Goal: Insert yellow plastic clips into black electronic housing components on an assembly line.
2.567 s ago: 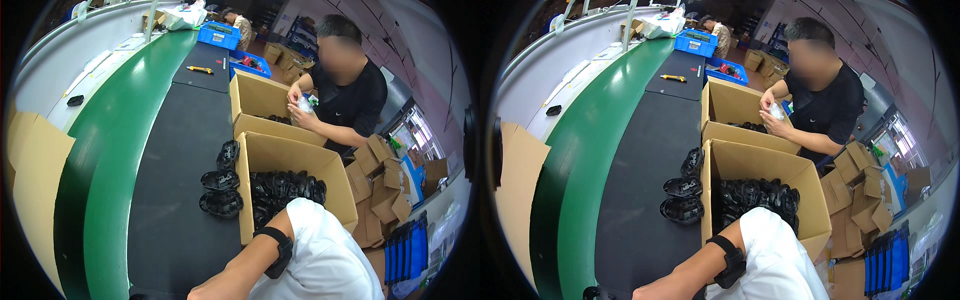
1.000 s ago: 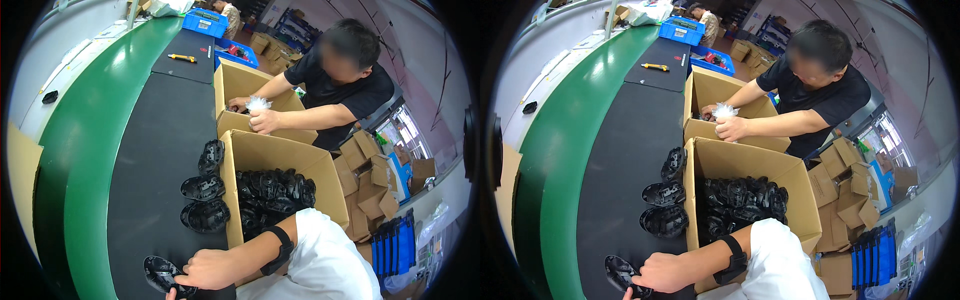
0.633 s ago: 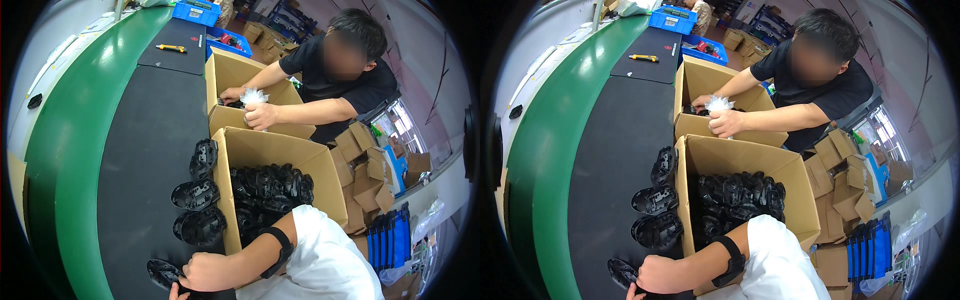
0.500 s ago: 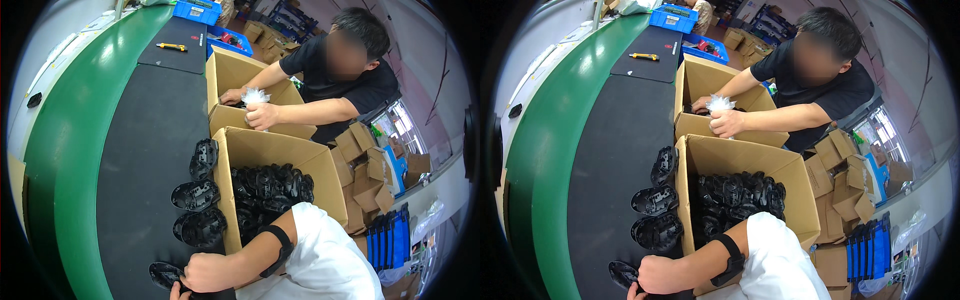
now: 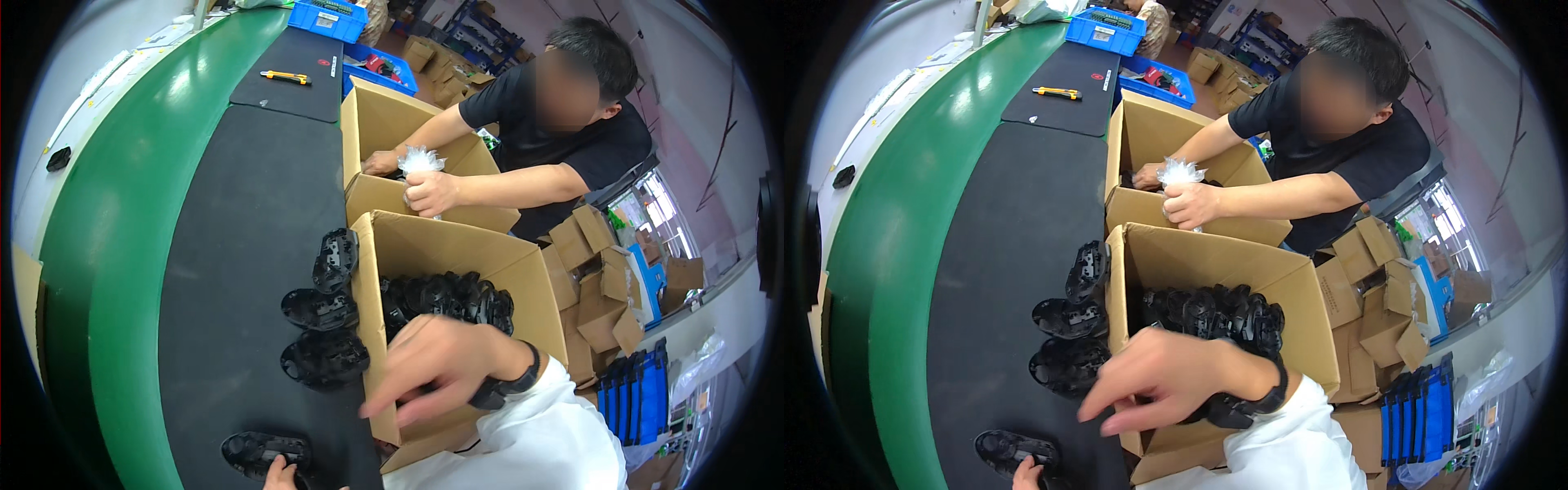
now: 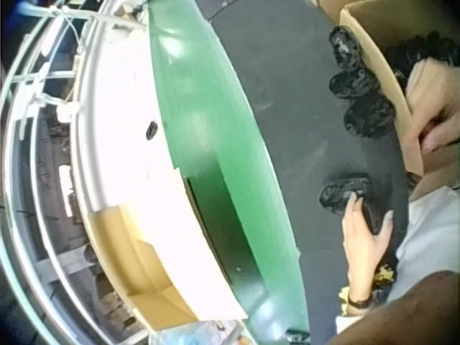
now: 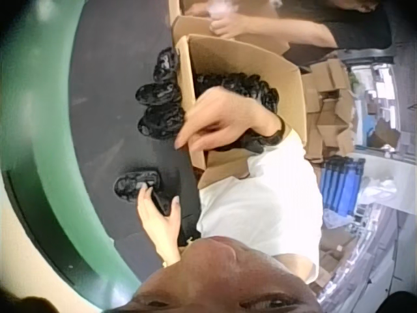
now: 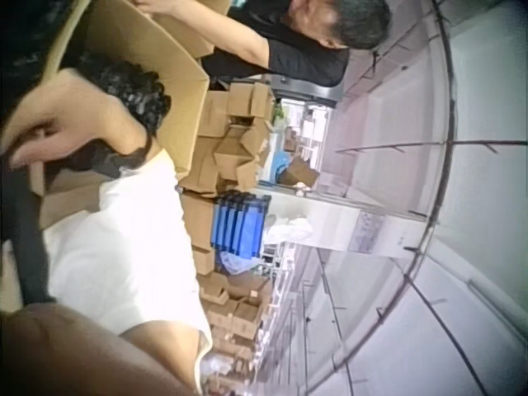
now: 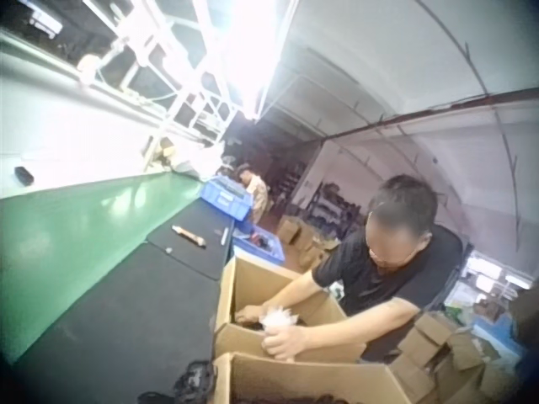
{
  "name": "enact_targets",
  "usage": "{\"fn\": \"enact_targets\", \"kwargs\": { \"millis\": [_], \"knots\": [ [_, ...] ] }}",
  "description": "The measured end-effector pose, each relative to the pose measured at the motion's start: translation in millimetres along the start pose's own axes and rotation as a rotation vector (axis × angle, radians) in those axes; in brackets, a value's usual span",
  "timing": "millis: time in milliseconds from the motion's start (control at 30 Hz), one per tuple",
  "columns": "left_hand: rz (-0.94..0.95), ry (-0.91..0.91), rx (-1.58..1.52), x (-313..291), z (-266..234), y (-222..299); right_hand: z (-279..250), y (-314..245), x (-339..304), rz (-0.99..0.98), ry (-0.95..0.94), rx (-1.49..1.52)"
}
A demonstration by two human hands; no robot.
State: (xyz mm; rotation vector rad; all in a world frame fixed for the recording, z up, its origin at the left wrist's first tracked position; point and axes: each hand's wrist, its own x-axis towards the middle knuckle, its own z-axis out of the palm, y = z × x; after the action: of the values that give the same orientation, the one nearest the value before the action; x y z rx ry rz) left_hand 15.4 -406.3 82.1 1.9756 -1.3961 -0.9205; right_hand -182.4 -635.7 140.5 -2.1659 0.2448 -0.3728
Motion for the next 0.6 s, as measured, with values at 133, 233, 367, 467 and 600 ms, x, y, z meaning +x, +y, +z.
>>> {"fn": "enact_targets", "kwargs": {
  "millis": [133,233,367,467,600],
  "knots": [
    [0.046,0.012,-0.056,13,4,-7,-39,3,-52,0.201,0.182,0.081],
    [0.096,0.003,-0.141,27,6,-7,-47,31,-82,0.757,0.322,-0.042],
    [0.146,0.11,-0.218,42,14,-13,-36,132,-149,0.831,0.106,-0.504],
    [0.177,0.152,-0.255,53,22,-16,-5,171,-178,1.055,-0.052,-0.583],
    [0.208,0.217,-0.209,68,31,-23,20,176,-155,1.09,-0.226,-0.708]
  ]
}}
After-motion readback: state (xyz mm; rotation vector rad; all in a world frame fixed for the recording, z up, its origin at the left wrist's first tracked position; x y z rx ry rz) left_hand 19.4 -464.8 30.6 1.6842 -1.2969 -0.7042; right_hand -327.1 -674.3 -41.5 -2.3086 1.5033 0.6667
